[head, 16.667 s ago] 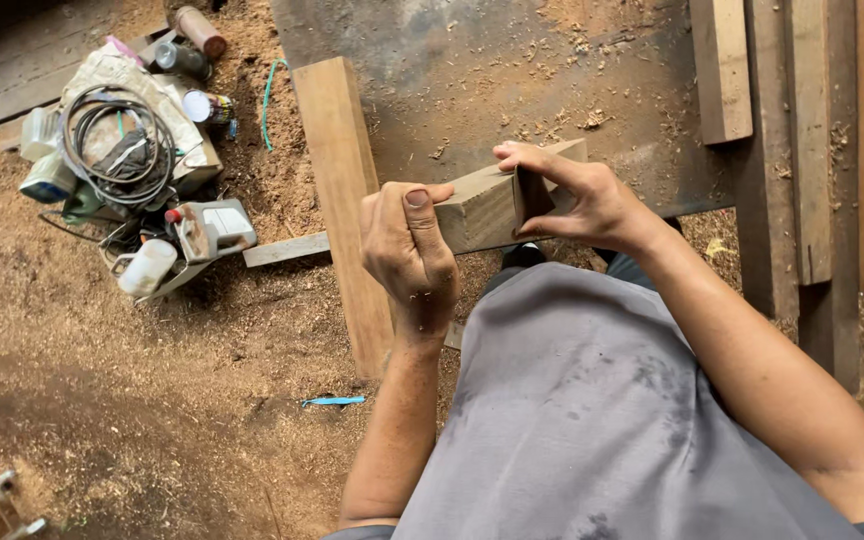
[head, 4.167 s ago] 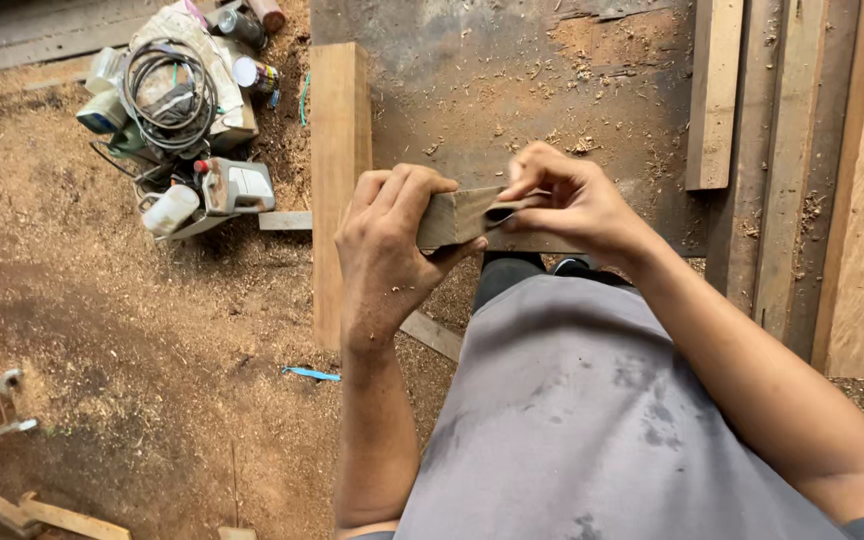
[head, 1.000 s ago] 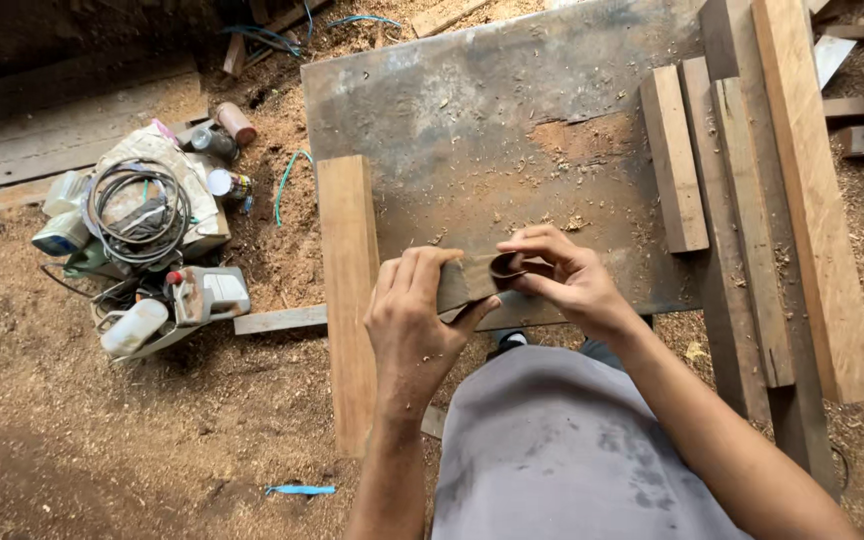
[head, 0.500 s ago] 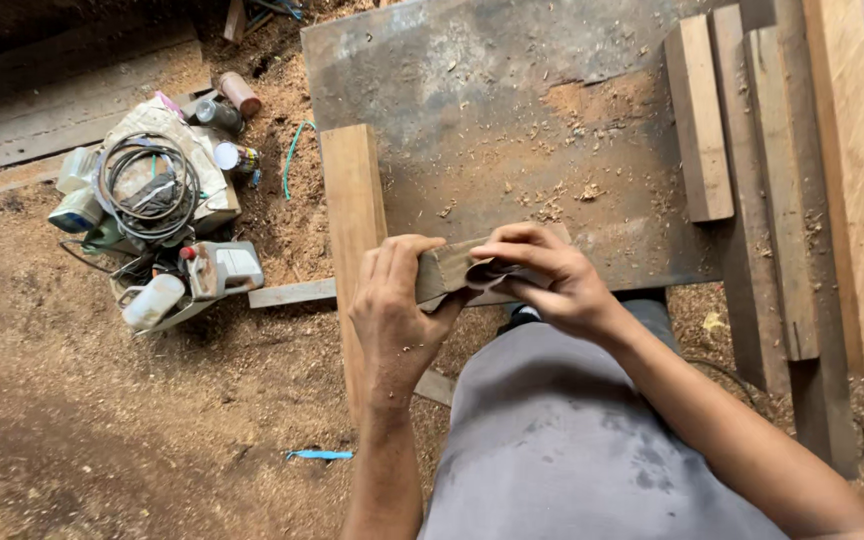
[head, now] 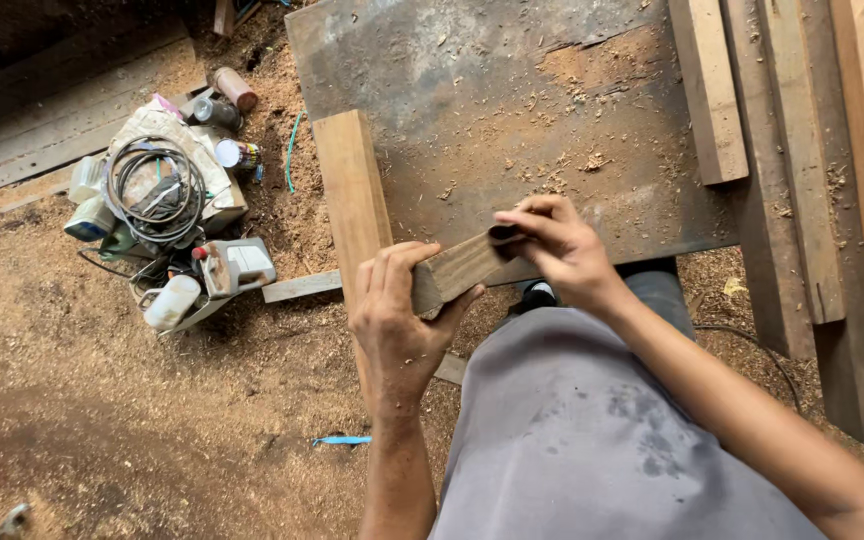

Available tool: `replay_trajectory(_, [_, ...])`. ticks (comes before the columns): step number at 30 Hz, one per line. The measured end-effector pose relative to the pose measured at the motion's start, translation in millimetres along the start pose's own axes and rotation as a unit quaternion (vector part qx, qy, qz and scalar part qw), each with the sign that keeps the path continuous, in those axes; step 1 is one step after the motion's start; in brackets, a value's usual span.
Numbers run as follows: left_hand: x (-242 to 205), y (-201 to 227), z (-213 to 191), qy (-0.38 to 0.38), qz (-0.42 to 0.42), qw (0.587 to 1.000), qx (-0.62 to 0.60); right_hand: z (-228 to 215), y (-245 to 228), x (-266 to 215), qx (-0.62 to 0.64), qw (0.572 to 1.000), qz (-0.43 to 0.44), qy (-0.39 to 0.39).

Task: The person holds a small rectangular wooden block and smooths its surfaces using a piece of sandpaper. They rotate the block to sand different sides and edges, occasionally pausing to inspect the surface texture. The task is performed manually in a workshop setting.

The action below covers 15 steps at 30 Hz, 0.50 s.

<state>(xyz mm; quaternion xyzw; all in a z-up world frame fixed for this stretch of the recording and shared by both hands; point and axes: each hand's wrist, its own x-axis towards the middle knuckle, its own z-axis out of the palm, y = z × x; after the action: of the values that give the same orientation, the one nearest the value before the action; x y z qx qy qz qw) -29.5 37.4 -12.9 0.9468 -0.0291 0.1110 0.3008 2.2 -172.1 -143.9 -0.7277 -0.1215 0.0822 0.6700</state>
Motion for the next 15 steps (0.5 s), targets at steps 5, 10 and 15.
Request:
replay_trajectory(5, [-5.2, 15.1, -2.6, -0.014, -0.026, 0.999, 0.012, -6.3, -28.4, -4.1, 0.008, 0.999, -0.037, -0.039])
replay_trajectory(10, [-13.9, 15.6, -2.4, 0.012, -0.037, 0.999, 0.008, -28.4, 31.4, -3.5, -0.159, 0.987, 0.01, 0.01])
replay_trajectory(15, [-11.5, 16.0, -2.5, 0.014, -0.029, 0.999, 0.013, -16.7, 19.3, -3.8, 0.022, 0.999, 0.044, -0.01])
